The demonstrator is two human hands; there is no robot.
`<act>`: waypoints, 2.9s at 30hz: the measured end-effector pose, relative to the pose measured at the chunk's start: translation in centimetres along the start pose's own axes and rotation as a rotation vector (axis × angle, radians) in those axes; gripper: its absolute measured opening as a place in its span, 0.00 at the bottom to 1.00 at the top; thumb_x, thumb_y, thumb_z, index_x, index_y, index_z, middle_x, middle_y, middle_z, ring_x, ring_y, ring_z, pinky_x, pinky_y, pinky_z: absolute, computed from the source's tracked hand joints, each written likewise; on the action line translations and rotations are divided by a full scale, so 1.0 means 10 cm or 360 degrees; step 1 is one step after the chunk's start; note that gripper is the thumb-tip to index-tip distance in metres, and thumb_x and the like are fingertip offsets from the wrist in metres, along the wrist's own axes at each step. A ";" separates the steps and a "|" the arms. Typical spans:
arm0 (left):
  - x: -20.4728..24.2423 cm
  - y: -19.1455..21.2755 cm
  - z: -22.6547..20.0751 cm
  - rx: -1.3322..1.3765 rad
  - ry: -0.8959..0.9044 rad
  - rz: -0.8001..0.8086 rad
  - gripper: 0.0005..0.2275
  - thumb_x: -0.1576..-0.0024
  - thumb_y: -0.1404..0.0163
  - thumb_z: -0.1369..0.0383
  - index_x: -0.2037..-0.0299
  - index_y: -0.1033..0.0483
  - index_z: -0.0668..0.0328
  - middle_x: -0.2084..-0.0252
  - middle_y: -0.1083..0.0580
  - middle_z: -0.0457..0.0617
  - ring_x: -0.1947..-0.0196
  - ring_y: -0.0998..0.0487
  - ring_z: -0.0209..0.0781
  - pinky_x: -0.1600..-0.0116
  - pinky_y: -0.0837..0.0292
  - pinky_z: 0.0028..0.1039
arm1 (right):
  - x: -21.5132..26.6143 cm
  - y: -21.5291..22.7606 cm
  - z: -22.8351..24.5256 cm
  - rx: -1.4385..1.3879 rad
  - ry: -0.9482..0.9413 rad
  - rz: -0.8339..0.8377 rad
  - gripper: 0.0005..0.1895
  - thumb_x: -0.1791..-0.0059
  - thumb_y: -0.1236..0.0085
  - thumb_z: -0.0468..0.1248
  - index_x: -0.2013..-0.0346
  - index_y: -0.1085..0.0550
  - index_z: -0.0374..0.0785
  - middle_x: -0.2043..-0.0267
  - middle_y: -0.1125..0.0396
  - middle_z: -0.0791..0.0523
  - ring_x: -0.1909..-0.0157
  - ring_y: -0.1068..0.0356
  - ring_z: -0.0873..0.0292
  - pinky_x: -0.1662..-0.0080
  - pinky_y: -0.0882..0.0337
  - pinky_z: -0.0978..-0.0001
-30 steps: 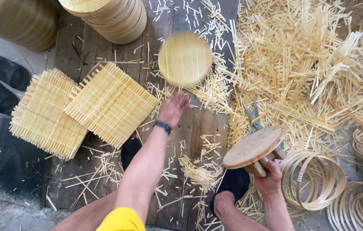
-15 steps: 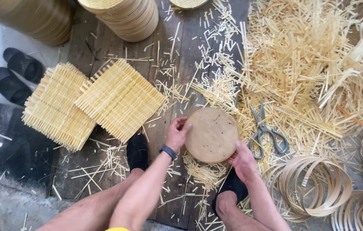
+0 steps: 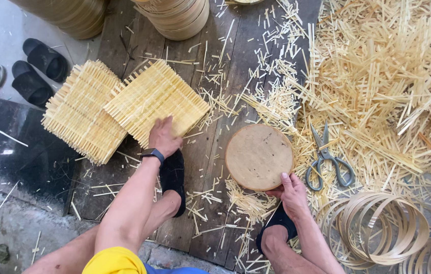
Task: The person places a circular bamboo frame onto a square woven bamboo mat, then uses shears to trim the excess mat material around the frame. The person repeats this process for multiple mats, stacking the finished circular pieces.
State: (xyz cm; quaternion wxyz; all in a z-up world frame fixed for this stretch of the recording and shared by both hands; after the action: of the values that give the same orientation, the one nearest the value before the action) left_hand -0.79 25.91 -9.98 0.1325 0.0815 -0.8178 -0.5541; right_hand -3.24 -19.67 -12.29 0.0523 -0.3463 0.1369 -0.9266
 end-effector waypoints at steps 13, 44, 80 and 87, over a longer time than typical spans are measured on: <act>0.67 0.36 -1.34 0.0436 -0.0934 -0.0970 0.16 0.38 0.57 0.82 0.43 0.26 0.59 0.42 0.24 0.57 0.39 0.22 0.52 0.34 0.25 0.44 | -0.07 0.13 0.18 0.0162 0.0454 -0.0290 0.20 0.41 0.54 0.46 0.44 0.29 0.32 0.57 0.29 0.54 0.58 0.29 0.62 0.60 0.28 0.71; 0.54 0.91 -1.10 0.0282 0.0081 -0.0586 0.34 0.48 0.38 0.66 0.33 0.38 0.70 0.34 0.32 0.66 0.34 0.33 0.59 0.30 0.39 0.44 | 0.23 0.17 0.39 0.0722 0.0104 -0.0334 0.38 0.55 0.30 0.39 0.37 0.38 0.28 0.45 0.32 0.47 0.46 0.28 0.59 0.47 0.25 0.68; 0.27 -0.48 -0.91 0.1460 0.0698 0.0036 0.33 0.50 0.33 0.68 0.36 0.37 0.69 0.53 0.25 0.54 0.57 0.24 0.37 0.55 0.27 0.23 | 1.00 2.02 0.62 0.1723 0.0575 -0.1682 0.30 0.61 0.23 0.49 0.53 0.23 0.35 0.57 0.28 0.48 0.56 0.29 0.54 0.52 0.28 0.61; 0.34 0.01 -1.28 0.1430 0.0342 -0.0174 0.21 0.43 0.38 0.71 0.41 0.30 0.67 0.53 0.25 0.51 0.57 0.24 0.36 0.52 0.24 0.25 | 1.48 2.35 0.55 0.1533 0.0314 -0.1524 0.11 0.49 0.37 0.46 0.56 0.18 0.46 0.66 0.23 0.58 0.68 0.27 0.61 0.65 0.27 0.64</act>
State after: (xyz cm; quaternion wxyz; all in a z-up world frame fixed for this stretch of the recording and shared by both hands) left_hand -0.12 13.67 -5.00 0.1386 0.2306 -0.9530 -0.1395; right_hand -10.72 -46.15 -5.82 -0.2278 -0.2207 -0.4545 -0.8324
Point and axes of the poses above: each hand's wrist, its own x-axis away from the middle knuckle, its own y-axis out of the back of the hand, z = x × y, the point moved 2 cm from there along -x, towards the middle knuckle
